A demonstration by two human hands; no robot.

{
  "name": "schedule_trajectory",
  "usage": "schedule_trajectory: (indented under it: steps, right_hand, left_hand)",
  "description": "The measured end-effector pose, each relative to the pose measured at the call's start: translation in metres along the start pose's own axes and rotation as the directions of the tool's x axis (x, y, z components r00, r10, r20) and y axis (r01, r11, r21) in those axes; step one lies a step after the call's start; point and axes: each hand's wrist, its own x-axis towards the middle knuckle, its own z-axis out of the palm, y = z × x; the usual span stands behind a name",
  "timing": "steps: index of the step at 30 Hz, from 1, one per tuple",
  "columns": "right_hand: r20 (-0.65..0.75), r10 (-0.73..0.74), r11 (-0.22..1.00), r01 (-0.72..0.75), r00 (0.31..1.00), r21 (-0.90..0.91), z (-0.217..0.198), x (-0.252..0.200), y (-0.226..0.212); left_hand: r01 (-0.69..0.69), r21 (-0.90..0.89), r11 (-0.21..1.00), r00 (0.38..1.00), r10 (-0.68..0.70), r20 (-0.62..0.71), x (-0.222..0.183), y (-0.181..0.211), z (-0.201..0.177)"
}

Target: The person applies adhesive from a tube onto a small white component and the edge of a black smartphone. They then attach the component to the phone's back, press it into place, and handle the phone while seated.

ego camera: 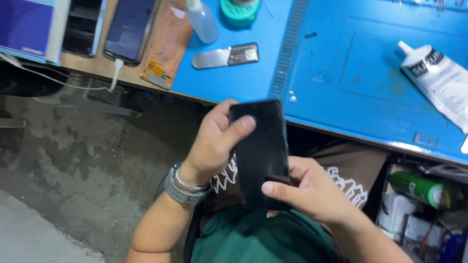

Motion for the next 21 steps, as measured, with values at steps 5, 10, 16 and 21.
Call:
schedule_trajectory:
  steps: [5, 10, 16, 21]
  right_hand:
    - [-0.112, -0.536, 0.591, 0.278, 0.837, -0.757, -0.034, 0.009, 0.051]
    - [0.020, -0.743, 0.453, 0.525, 0.669, -0.720, -0.024, 0.008, 0.040]
    - [0.274, -0.852, 0.123, 0.679, 0.447, -0.724, -0.037, 0.016, 0.040]
    - [0.326, -0.856, 0.024, 0.662, 0.400, -0.749, -0.041, 0.015, 0.036]
  left_hand:
    - [-0.391, 0.517, 0.762, 0.914, 0.256, 0.314, -0.028, 0.027, 0.015]
    - [-0.554, 0.397, 0.732, 0.798, 0.330, 0.505, -0.041, 0.028, 0.029]
    - [-0.655, 0.312, 0.688, 0.699, 0.394, 0.597, -0.046, 0.019, 0.030]
    - [-0.627, 0.261, 0.734, 0.689, 0.366, 0.626, -0.046, 0.017, 0.025]
